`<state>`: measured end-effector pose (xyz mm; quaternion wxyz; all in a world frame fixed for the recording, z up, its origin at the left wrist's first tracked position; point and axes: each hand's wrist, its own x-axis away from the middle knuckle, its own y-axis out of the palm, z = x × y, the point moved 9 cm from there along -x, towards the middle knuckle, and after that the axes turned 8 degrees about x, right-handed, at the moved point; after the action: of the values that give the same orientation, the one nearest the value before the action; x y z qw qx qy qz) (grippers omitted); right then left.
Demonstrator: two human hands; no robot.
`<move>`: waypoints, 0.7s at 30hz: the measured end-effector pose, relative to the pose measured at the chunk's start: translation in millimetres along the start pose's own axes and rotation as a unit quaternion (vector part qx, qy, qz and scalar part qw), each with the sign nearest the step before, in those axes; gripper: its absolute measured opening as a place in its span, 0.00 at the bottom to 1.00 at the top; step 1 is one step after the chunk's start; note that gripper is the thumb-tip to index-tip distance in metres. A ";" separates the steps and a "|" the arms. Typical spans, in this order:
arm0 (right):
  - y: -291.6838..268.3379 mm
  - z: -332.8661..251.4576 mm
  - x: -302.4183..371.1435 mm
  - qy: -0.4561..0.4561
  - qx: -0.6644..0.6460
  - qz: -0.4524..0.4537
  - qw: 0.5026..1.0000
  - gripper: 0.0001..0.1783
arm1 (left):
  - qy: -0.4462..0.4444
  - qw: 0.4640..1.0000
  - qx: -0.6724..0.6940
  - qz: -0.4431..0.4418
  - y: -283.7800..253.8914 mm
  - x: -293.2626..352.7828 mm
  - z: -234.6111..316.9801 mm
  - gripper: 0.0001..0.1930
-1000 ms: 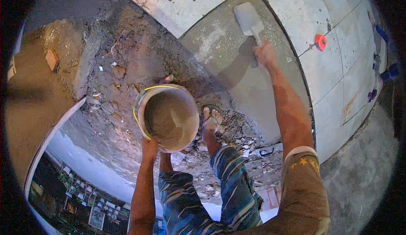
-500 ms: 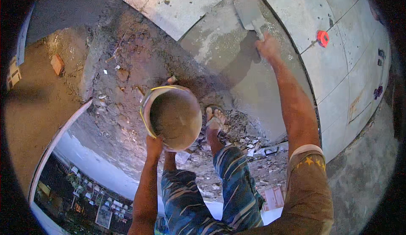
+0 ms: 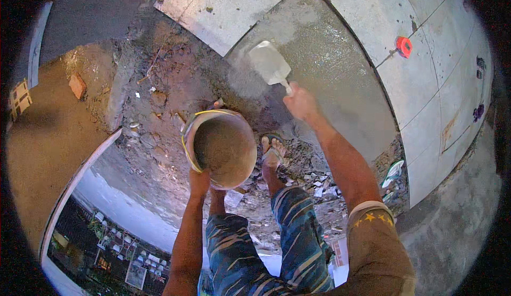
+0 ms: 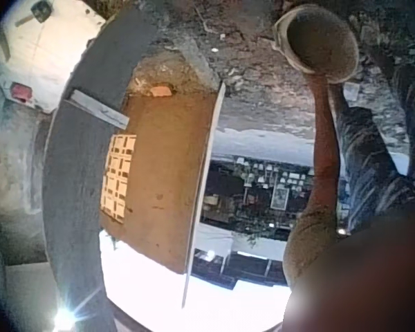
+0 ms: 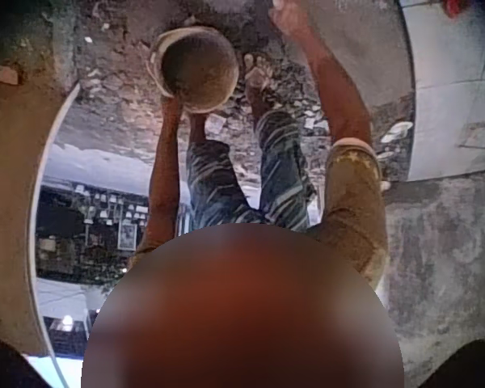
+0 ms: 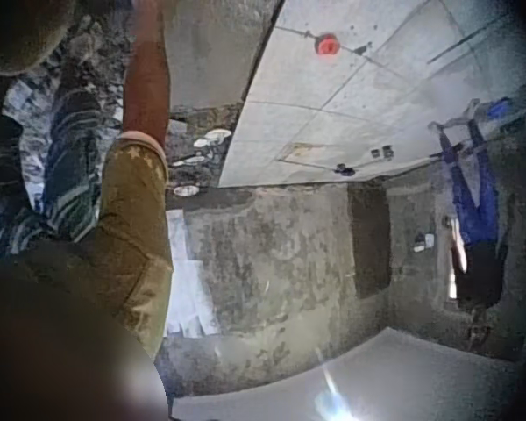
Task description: Laying and securing floor tiles using cement and a rubber mallet.
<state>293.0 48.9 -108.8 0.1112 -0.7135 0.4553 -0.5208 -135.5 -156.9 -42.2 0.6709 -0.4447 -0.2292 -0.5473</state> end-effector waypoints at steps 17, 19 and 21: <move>13.3 -63.2 -81.9 0.059 -0.481 0.211 0.849 0.16 | 0.041 0.995 -0.051 -0.070 24.8 -20.3 26.9 0.20; 18.9 -53.5 -90.9 0.071 -0.414 0.206 0.884 0.14 | 0.038 0.997 -0.025 -0.062 29.5 -14.7 34.8 0.21; 32.0 -29.6 -79.9 0.095 -0.467 0.220 0.851 0.14 | -0.016 0.995 -0.070 -0.072 30.2 -12.3 35.2 0.21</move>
<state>247.6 101.5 -167.5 -0.1674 -0.5095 0.7982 -0.2743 -104.5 -120.3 -44.8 0.5932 -0.4820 -0.2320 -0.6016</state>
